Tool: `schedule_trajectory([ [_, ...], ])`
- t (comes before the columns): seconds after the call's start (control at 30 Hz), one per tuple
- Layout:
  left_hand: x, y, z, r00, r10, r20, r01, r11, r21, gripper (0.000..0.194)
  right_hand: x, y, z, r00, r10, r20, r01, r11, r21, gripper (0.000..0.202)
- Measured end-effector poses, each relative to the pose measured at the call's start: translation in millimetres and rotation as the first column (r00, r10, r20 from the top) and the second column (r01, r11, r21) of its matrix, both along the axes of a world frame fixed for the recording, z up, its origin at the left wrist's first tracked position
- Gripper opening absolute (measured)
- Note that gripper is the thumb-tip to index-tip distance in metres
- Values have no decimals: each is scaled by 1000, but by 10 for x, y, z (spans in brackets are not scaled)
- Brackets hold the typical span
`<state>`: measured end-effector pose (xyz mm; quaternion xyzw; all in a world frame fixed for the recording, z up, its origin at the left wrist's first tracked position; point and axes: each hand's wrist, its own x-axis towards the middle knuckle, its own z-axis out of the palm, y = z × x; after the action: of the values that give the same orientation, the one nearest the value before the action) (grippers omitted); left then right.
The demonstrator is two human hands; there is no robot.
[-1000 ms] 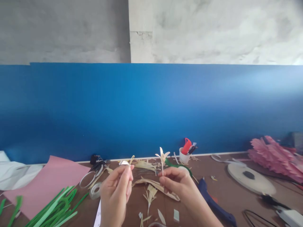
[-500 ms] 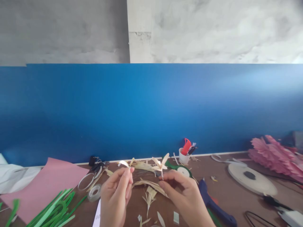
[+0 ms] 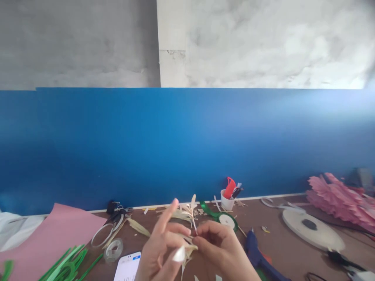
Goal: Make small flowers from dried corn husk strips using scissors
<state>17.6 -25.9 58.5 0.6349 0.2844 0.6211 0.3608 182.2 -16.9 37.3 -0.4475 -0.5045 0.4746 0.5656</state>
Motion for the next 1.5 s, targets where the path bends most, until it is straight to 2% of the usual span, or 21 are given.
schedule_trajectory([
  [0.1, 3, -9, -40, 997, -49, -58, 49, 999, -2, 33, -10, 3, 3, 999, 11, -48, -12, 1000, -17, 27],
  [0.3, 1, 8, -109, 991, -133, -26, 132, 990, -41, 26, -48, -13, 108, 994, 17, -109, -26, 996, -82, 31],
  [0.47, -2, 17, -92, 981, -189, -34, 187, 981, -53, 26, -58, 22, 57, 976, 32, -215, -55, 993, -104, 45],
  [0.6, 26, 6, -111, 978, -207, -32, 206, 978, -41, 24, -13, 35, 38, 975, 61, -213, -82, 993, -90, 46],
  [0.73, 52, -28, -130, 984, -179, -6, 179, 983, -32, 22, 43, 13, 114, 982, 49, -182, -69, 992, -104, 47],
  [0.87, 60, -60, -109, 988, -133, 77, 134, 991, -6, 24, 121, -21, 222, 967, -56, -247, 44, 998, -53, 41],
  [1.03, 78, -43, -82, 988, -86, 127, 87, 996, 0, 26, 173, -78, 303, 880, -240, -410, 254, 967, -20, 31],
  [1.23, 94, -38, -69, 983, -55, 175, 53, 998, 17, 24, 194, -144, 340, 885, -245, -397, 280, 960, 32, 31],
  [1.37, 61, -72, -6, 986, -45, 161, 56, 996, -67, 26, 270, -139, 348, 896, -266, -356, 300, 953, 45, 31],
  [1.5, 38, -52, 39, 985, -37, 170, 69, 980, -185, 27, 443, -57, 338, 859, -348, -374, 404, 911, 81, 33],
])
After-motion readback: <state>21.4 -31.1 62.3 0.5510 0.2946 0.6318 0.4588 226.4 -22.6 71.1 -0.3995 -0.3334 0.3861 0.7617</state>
